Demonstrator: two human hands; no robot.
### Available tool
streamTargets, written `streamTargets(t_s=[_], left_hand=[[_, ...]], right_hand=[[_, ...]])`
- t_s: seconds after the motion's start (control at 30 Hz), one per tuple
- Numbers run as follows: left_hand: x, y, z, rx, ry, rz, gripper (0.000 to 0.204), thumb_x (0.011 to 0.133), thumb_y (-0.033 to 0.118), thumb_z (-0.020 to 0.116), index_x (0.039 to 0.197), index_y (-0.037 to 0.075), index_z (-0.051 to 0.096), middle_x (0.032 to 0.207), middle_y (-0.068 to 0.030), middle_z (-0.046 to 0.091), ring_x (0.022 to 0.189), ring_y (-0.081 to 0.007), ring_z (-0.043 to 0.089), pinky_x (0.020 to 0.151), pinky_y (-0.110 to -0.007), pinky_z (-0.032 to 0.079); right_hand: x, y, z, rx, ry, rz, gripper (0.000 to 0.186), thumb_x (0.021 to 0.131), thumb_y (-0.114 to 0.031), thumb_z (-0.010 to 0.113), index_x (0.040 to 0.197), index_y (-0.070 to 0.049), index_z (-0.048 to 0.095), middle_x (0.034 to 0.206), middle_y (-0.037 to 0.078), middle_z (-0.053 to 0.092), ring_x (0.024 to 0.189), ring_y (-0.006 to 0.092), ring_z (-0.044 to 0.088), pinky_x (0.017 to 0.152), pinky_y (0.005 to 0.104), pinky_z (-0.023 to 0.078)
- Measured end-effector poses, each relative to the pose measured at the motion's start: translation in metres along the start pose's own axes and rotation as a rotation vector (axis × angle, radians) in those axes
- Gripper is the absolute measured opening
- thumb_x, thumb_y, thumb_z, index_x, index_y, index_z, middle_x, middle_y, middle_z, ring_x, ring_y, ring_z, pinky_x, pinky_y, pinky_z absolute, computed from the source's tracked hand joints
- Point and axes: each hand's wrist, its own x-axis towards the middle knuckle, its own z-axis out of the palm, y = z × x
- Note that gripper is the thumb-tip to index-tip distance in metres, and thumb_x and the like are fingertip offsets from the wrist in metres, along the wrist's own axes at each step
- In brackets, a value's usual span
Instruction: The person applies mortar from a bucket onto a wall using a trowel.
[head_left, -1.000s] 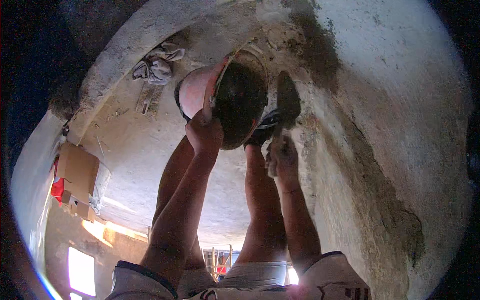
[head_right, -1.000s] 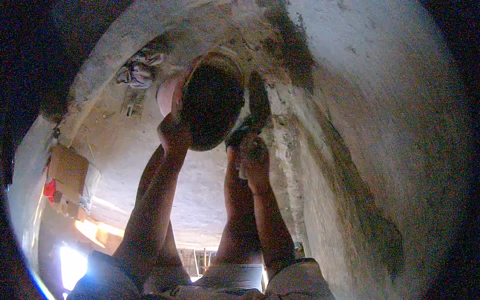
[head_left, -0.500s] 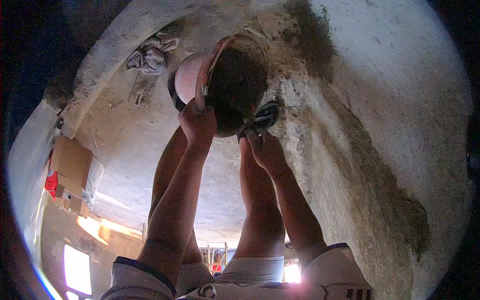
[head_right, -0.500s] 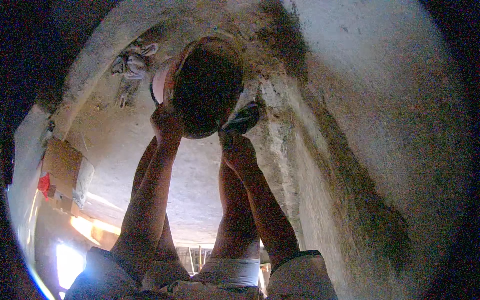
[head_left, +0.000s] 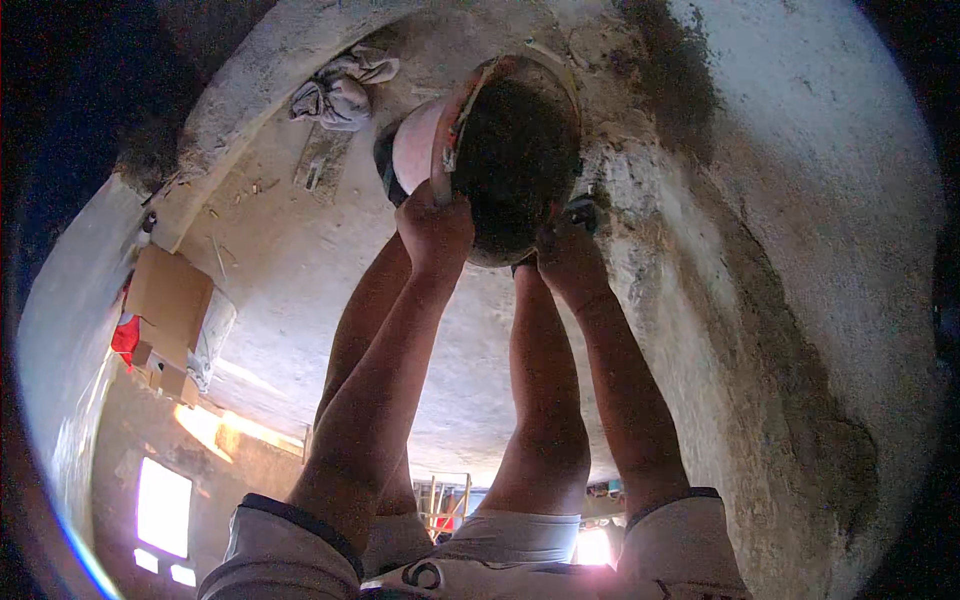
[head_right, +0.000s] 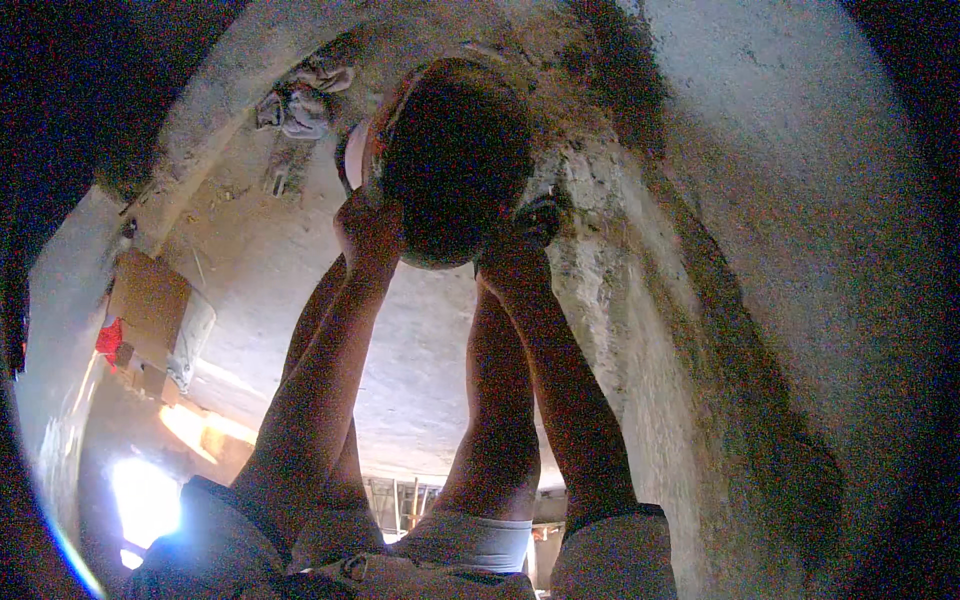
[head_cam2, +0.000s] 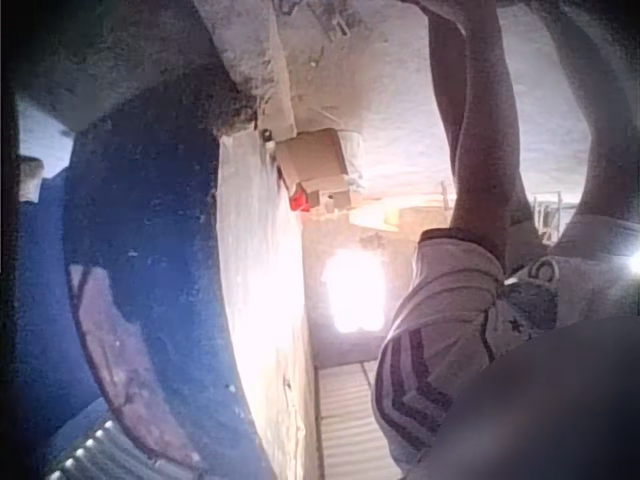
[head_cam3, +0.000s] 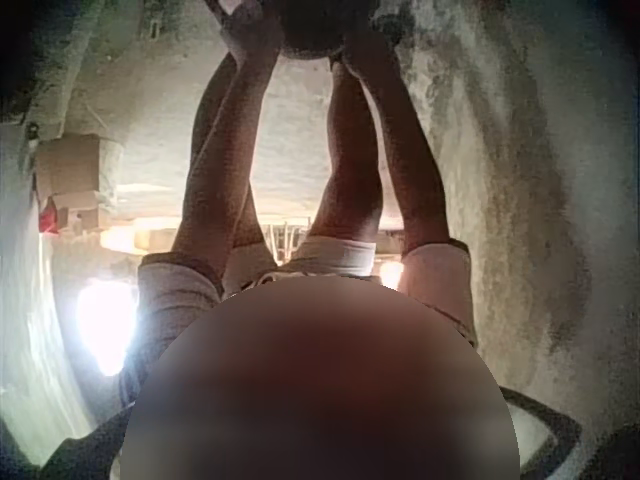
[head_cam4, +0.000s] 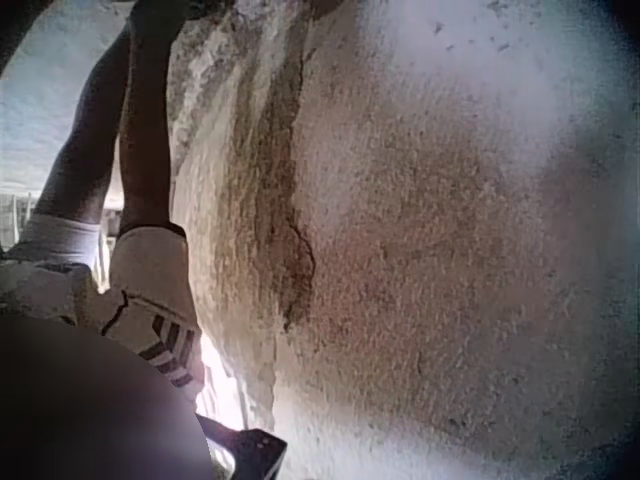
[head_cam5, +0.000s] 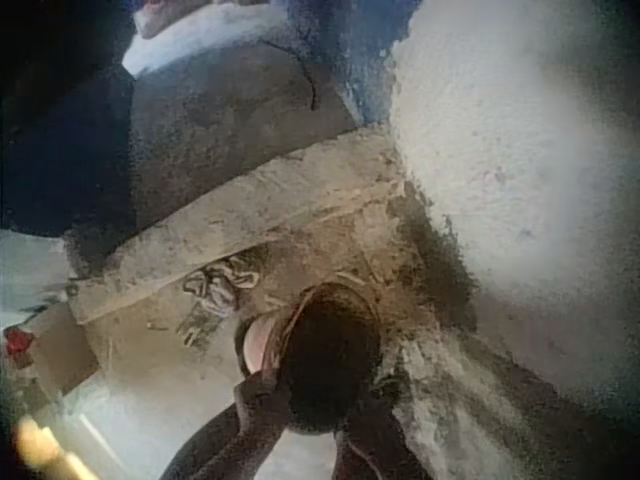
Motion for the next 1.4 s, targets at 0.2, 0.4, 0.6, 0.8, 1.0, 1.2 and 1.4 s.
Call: streamTargets(t_s=[0.2, 0.4, 0.6, 0.8, 1.0, 1.2, 1.4], left_hand=[[0.003, 0.001, -0.004, 0.044, -0.033, 0.031, 0.012, 0.064, 0.007, 0.056, 0.071, -0.003, 0.058, 0.063, -0.0192, 0.059, 0.061, -0.0304, 0.061, 0.057, -0.037, 0.046], [0.009, -0.005, -0.008, 0.136, -0.068, -0.003, 0.013, 0.064, 0.008, 0.056, 0.070, -0.003, 0.057, 0.062, -0.0201, 0.059, 0.062, -0.0297, 0.061, 0.058, -0.037, 0.046], [0.011, 0.015, -0.004, 0.063, -0.123, -0.043, 0.015, 0.065, 0.009, 0.056, 0.072, -0.004, 0.058, 0.064, -0.0211, 0.059, 0.066, -0.0311, 0.062, 0.061, -0.037, 0.047], [0.014, 0.002, -0.006, 0.105, -0.127, 0.019, 0.014, 0.065, 0.009, 0.055, 0.070, -0.004, 0.057, 0.063, -0.0207, 0.059, 0.064, -0.0290, 0.062, 0.060, -0.036, 0.046], [0.009, 0.004, -0.006, 0.112, -0.129, 0.040, 0.013, 0.063, 0.007, 0.057, 0.069, -0.004, 0.056, 0.061, -0.0177, 0.058, 0.058, -0.0246, 0.059, 0.056, -0.035, 0.045], [0.003, 0.017, -0.003, 0.086, -0.141, 0.070, 0.014, 0.062, 0.007, 0.056, 0.070, -0.004, 0.057, 0.062, -0.0187, 0.058, 0.058, -0.0262, 0.059, 0.056, -0.037, 0.045], [0.004, 0.004, 0.008, 0.218, -0.218, 0.150, 0.017, 0.063, 0.007, 0.055, 0.075, -0.003, 0.059, 0.063, -0.0186, 0.058, 0.061, -0.0262, 0.061, 0.059, -0.035, 0.047]], right_hand=[[0.033, 0.005, 0.017, 0.219, 0.465, -0.084, 0.029, 0.077, -0.019, 0.053, 0.099, -0.001, 0.058, 0.094, 0.022, 0.058, 0.083, 0.0365, 0.058, 0.072, 0.0445, 0.048], [0.046, -0.006, -0.029, 0.041, 0.055, 0.084, 0.033, 0.072, -0.019, 0.056, 0.102, -0.005, 0.058, 0.093, 0.021, 0.059, 0.081, 0.0357, 0.059, 0.071, 0.0457, 0.049], [0.052, 0.030, -0.005, 0.033, 0.345, -0.007, 0.033, 0.071, -0.019, 0.057, 0.103, -0.009, 0.059, 0.090, 0.017, 0.060, 0.074, 0.0355, 0.060, 0.065, 0.0452, 0.050], [0.048, 0.021, -0.027, 0.158, 0.594, -0.094, 0.031, 0.075, -0.016, 0.054, 0.105, -0.009, 0.057, 0.090, 0.018, 0.060, 0.070, 0.0368, 0.060, 0.061, 0.0450, 0.050], [0.042, 0.012, -0.020, 0.301, 0.489, 0.089, 0.023, 0.078, -0.017, 0.053, 0.098, -0.007, 0.059, 0.091, 0.017, 0.059, 0.068, 0.0374, 0.059, 0.059, 0.0456, 0.049], [0.023, 0.024, 0.006, 0.231, 0.566, 0.034, 0.036, 0.079, -0.022, 0.056, 0.111, -0.006, 0.052, 0.093, 0.021, 0.058, 0.077, 0.0390, 0.059, 0.064, 0.0472, 0.048], [-0.004, 0.001, -0.014, 0.457, 0.687, 0.117, 0.036, 0.082, -0.022, 0.055, 0.112, -0.003, 0.049, 0.096, 0.023, 0.057, 0.081, 0.0409, 0.058, 0.069, 0.0498, 0.047]])
